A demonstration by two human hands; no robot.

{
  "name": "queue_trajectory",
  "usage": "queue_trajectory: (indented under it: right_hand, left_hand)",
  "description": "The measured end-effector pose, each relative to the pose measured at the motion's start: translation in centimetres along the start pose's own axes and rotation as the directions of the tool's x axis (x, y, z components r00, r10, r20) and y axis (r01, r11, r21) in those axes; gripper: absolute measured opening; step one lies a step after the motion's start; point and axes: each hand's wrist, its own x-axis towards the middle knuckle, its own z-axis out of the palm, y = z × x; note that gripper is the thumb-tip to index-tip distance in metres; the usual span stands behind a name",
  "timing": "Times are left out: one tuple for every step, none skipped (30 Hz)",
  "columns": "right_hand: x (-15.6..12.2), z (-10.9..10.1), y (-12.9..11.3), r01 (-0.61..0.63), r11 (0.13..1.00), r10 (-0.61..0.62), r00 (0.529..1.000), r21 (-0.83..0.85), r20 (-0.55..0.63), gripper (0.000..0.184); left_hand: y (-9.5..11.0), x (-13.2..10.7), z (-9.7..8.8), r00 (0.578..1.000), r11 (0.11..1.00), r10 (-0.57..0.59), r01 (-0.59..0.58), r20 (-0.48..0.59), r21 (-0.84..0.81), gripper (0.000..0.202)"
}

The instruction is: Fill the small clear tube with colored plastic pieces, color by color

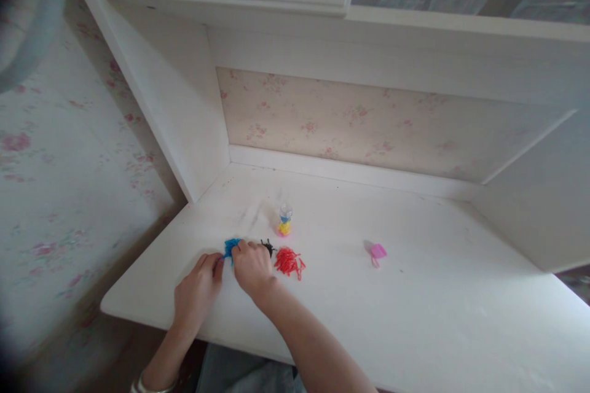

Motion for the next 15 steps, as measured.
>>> queue_trajectory:
  right_hand:
    - [0.0, 0.0, 0.0, -0.004, 1.000, 0.004, 1.000, -0.001, -0.007, 0.025]
    - [0.0, 0.0, 0.0, -0.007, 1.000, 0.007, 1.000, -0.001, -0.015, 0.024]
    - [0.0, 0.1, 0.0, -0.009, 1.000, 0.009, 1.000, -0.001, -0.021, 0.024]
    - [0.0, 0.1, -0.1, -0.006, 1.000, 0.006, 1.000, -0.002, -0.024, 0.023]
    - [0.0, 0.1, -0.1, 0.000, 1.000, 0.000, 1.000, -0.003, -0.022, 0.023]
    - [0.0, 0.0, -0.1, 0.006, 1.000, -0.006, 1.000, -0.005, -0.016, 0.023]
    - [0.1, 0.0, 0.0, 0.010, 1.000, -0.010, 1.000, -0.008, -0.008, 0.023]
    - [0.1, 0.0, 0.0, 0.011, 1.000, -0.011, 1.000, -0.013, -0.001, 0.023]
    - [0.2, -0.1, 0.0, 0.007, 1.000, -0.007, 1.000, -0.018, 0.004, 0.023]
    - [0.2, -0.1, 0.1, 0.003, 1.000, -0.003, 1.000, -0.021, 0.007, 0.023]
    - [0.3, -0.1, 0.1, -0.001, 1.000, 0.001, 1.000, -0.022, 0.009, 0.023]
    - [0.4, -0.1, 0.2, -0.004, 1.000, 0.004, 1.000, -0.020, 0.009, 0.023]
    - [0.4, -0.2, 0.2, -0.005, 1.000, 0.005, 1.000, -0.017, 0.008, 0.023]
    - [0.4, -0.2, 0.3, -0.007, 1.000, 0.007, 1.000, -0.011, 0.006, 0.024]
    - [0.4, -0.2, 0.3, -0.009, 1.000, 0.009, 1.000, -0.002, 0.003, 0.024]
  left_hand:
    - [0.0, 0.0, 0.0, 1.000, 1.000, -0.003, 0.003, 0.000, -0.017, 0.024]
    - [0.0, 0.0, -0.1, 1.000, 0.999, -0.009, 0.009, -0.001, -0.034, 0.024]
    - [-0.1, 0.0, -0.1, 1.000, 0.998, -0.016, 0.015, -0.003, -0.055, 0.024]
    - [-0.1, 0.0, -0.1, 1.000, 0.997, -0.024, 0.023, -0.007, -0.079, 0.023]
    - [-0.2, 0.1, -0.1, 0.999, 0.994, -0.034, 0.032, -0.015, -0.108, 0.023]
    - [-0.3, 0.1, 0.0, 0.999, 0.989, -0.043, 0.039, -0.023, -0.140, 0.022]
    - [-0.5, 0.1, 0.0, 0.998, 0.984, -0.051, 0.045, -0.031, -0.171, 0.022]
    - [-0.6, 0.2, 0.0, 0.998, 0.979, -0.058, 0.049, -0.037, -0.200, 0.021]
    - [-0.7, 0.2, 0.1, 0.997, 0.974, -0.061, 0.051, -0.039, -0.221, 0.021]
    - [-0.8, 0.2, 0.2, 0.997, 0.971, -0.061, 0.050, -0.038, -0.236, 0.021]
    - [-0.9, 0.2, 0.3, 0.997, 0.968, -0.061, 0.050, -0.036, -0.246, 0.022]
    - [-0.9, 0.3, 0.4, 0.997, 0.965, -0.063, 0.052, -0.036, -0.255, 0.022]
    - [-1.0, 0.3, 0.6, 0.997, 0.962, -0.068, 0.055, -0.038, -0.268, 0.022]
    - [-1.2, 0.4, 0.7, 0.996, 0.956, -0.073, 0.058, -0.041, -0.288, 0.022]
    - [-1.3, 0.5, 0.9, 0.996, 0.947, -0.080, 0.062, -0.044, -0.315, 0.023]
